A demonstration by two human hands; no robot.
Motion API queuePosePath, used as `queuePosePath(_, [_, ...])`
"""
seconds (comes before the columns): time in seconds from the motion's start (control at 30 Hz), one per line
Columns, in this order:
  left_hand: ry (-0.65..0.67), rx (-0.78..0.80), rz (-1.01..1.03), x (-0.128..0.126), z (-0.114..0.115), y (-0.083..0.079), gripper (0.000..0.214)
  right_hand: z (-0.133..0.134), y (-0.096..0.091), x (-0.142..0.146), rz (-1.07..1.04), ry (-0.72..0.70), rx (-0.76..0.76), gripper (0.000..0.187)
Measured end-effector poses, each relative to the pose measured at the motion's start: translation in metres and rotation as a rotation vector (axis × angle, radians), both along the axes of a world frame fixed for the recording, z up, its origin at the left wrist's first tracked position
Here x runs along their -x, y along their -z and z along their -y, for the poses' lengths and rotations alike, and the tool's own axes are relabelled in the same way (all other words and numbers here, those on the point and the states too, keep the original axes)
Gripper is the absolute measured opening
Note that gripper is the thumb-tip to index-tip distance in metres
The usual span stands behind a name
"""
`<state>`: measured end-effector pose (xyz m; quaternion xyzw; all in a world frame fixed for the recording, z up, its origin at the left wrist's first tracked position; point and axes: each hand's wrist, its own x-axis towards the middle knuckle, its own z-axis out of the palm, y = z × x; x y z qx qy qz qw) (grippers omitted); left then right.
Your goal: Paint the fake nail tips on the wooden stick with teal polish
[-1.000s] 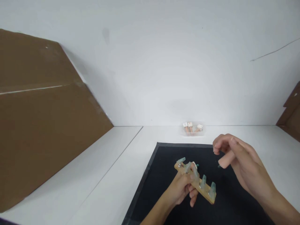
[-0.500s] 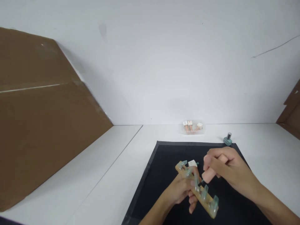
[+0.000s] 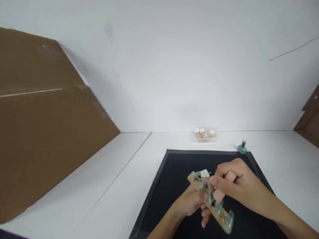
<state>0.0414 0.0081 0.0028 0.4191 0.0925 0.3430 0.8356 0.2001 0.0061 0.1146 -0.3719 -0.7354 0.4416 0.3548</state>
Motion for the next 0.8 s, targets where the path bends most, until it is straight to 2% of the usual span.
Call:
queuePosePath(0.2, [0.017,0.009,0.025,0.0032,0.0025,-0.0003,0.027,-0.001,0.0001,0.0003,-0.024,0.205,-0.125,0.042])
queuePosePath(0.27, [0.017,-0.001,0.018,0.0044,0.003,0.0002,0.027,-0.0014,-0.0003,-0.0008,-0.043,0.169,-0.097,0.042])
queuePosePath(0.33, [0.011,-0.019,-0.019,0.0043,0.0025,0.0005,0.027,-0.0019,-0.0009,-0.0014,-0.029,0.059,-0.038,0.041])
queuePosePath(0.4, [0.022,-0.037,-0.032,0.0034,0.0018,0.0001,0.028,-0.0022,-0.0012,-0.0009,-0.001,0.01,-0.005,0.04])
queuePosePath(0.57, [0.031,-0.024,0.021,0.0032,0.002,0.0008,0.031,-0.0014,-0.0012,0.0014,-0.034,0.191,-0.091,0.04])
queuePosePath(0.73, [0.007,-0.048,-0.03,0.0032,0.0017,0.0035,0.026,-0.0003,-0.0021,0.0011,-0.002,0.068,-0.055,0.041])
queuePosePath(0.8, [0.014,-0.054,-0.03,0.0022,0.0013,0.0031,0.027,0.0,-0.0023,0.0018,0.016,0.103,-0.088,0.041])
